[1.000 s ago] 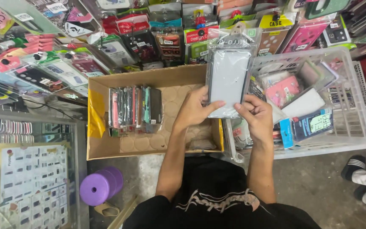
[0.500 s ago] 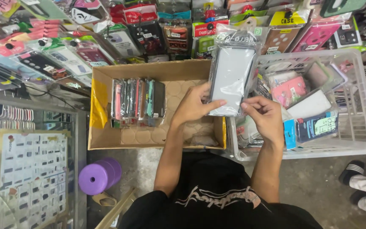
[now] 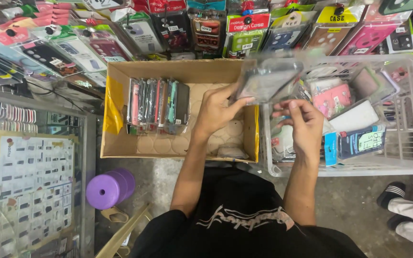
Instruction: The person takes packaged phone cases out of a cardboard box, peels the plastic wrapping off each case, and places the unwrapped cases into a plastic basket beside the box. They repeat this cycle for several cases throughout the clip.
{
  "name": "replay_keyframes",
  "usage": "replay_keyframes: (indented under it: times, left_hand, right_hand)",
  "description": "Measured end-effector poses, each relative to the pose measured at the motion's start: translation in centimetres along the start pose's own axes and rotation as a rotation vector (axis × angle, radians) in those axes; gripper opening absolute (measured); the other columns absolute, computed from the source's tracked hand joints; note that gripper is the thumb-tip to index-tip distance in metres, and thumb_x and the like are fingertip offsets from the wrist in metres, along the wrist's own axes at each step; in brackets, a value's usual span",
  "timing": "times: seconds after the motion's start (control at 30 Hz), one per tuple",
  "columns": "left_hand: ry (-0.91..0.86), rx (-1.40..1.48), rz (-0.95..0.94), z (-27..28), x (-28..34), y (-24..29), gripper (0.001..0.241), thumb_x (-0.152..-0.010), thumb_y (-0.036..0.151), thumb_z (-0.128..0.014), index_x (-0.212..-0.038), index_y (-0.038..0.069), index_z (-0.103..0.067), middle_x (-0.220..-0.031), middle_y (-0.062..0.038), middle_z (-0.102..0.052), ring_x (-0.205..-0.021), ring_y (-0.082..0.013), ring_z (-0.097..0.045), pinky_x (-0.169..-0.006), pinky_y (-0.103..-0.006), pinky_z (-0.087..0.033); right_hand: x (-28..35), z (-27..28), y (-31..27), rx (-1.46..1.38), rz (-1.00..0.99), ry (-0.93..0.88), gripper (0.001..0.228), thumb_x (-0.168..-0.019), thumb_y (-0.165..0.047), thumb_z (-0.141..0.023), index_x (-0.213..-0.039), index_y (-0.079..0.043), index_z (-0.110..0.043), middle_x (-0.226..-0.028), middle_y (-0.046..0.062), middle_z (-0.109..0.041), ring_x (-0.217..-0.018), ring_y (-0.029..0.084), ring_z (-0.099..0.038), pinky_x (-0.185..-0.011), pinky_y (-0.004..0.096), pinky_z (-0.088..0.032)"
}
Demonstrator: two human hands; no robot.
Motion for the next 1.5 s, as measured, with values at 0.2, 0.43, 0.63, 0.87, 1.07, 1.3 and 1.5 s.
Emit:
replay_keyframes:
  times: [0.2,0.43,0.63,0.87,1.07,1.3,1.5]
  left_hand:
    - [-0.079,-0.101,-0.351,0.0,0.1,3.2,0.044,-0.081,-0.010,-0.067,-0.118,0.012,-0.076,-0.122,-0.007,-0.076,-0.120,-0.0280,-0.071,-0.112,-0.0425,-0.051]
    - [0.019,-0.284,-0.409,-0.5,0.2,6.4,0.053,-0.076,-0.006,-0.067,-0.120,0.023,-0.073,-0.148,-0.016,-0.054,-0.138,-0.0420,-0.054,-0.123,-0.0492,-0.038]
    - [-0.023,0.444,0.191,-1.7,0.9,-1.6,0.055,-0.105,0.009,-0.057,-0.157,0.014,-0.040,-0.139,-0.015,-0.063,-0.117,-0.0231,-0.068,-0.102,-0.0329,-0.055]
    - [-0.230,0.707,0.353,-4.4,1.6,-5.0,0.035,-0.100,0.007,-0.074,-0.132,0.002,-0.061,-0.112,-0.006,-0.072,-0.094,-0.0073,-0.067,-0.079,-0.0236,-0.056]
    - [-0.136,-0.058,0.397,3.6,-1.7,-6.7,0.028,-0.087,0.017,-0.084,-0.106,0.003,-0.070,-0.094,-0.012,-0.075,-0.081,-0.0172,-0.072,-0.068,-0.0324,-0.056]
    - [-0.514,-0.906,0.708,9.3,-0.6,-23.4,0.042,-0.075,0.036,-0.090,-0.097,0.002,-0.077,-0.098,-0.023,-0.074,-0.094,-0.0361,-0.074,-0.085,-0.0476,-0.058]
    - [-0.423,-1.009,0.700,10.6,2.3,-35.7,0.043,-0.088,0.036,-0.079,-0.098,-0.005,-0.076,-0.111,-0.026,-0.071,-0.106,-0.0375,-0.070,-0.091,-0.0445,-0.057]
  right_hand:
    - [2.0,-4.9,-1.7,-0.599,-0.345,-0.064,0.057,-0.103,-0.042,-0.049,-0.131,0.007,-0.061,-0.110,0.017,-0.076,-0.087,0.023,-0.075,-0.071,0.033,-0.059]
    - [1.8,-2.3,1.2,-0.555,-0.204,-0.135,0.044,-0.103,-0.016,-0.059,-0.140,0.008,-0.057,-0.124,0.016,-0.072,-0.106,0.020,-0.072,-0.096,0.033,-0.057]
    - [1.9,-1.4,0.8,-0.463,-0.079,-0.017,0.036,-0.104,-0.007,-0.057,-0.138,0.006,-0.059,-0.125,0.014,-0.072,-0.108,0.018,-0.071,-0.097,0.030,-0.056]
    - [1.8,-0.8,3.5,-0.260,0.026,0.076,0.031,-0.106,-0.005,-0.064,-0.135,0.005,-0.063,-0.119,0.011,-0.071,-0.102,0.014,-0.067,-0.091,0.027,-0.054]
    - [2.3,0.6,0.7,-0.092,0.013,0.138,0.027,-0.106,-0.011,-0.063,-0.130,0.002,-0.065,-0.117,0.015,-0.071,-0.095,0.019,-0.071,-0.073,0.028,-0.057]
    - [2.9,4.9,0.5,-0.132,0.054,0.246,0.023,-0.109,-0.011,-0.062,-0.124,0.005,-0.064,-0.115,0.020,-0.073,-0.091,0.024,-0.074,-0.071,0.032,-0.061]
    - [3.7,6.7,0.0,-0.080,0.053,0.295,0.021,-0.109,-0.010,-0.063,-0.123,0.005,-0.064,-0.114,0.020,-0.073,-0.092,0.024,-0.074,-0.072,0.032,-0.060]
Point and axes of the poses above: each hand's wrist, its own x-axis away from the middle knuckle, its own z-axis out of the back of the hand, y = z × x, the point moved 6 cm from there along -x, towards the middle knuckle
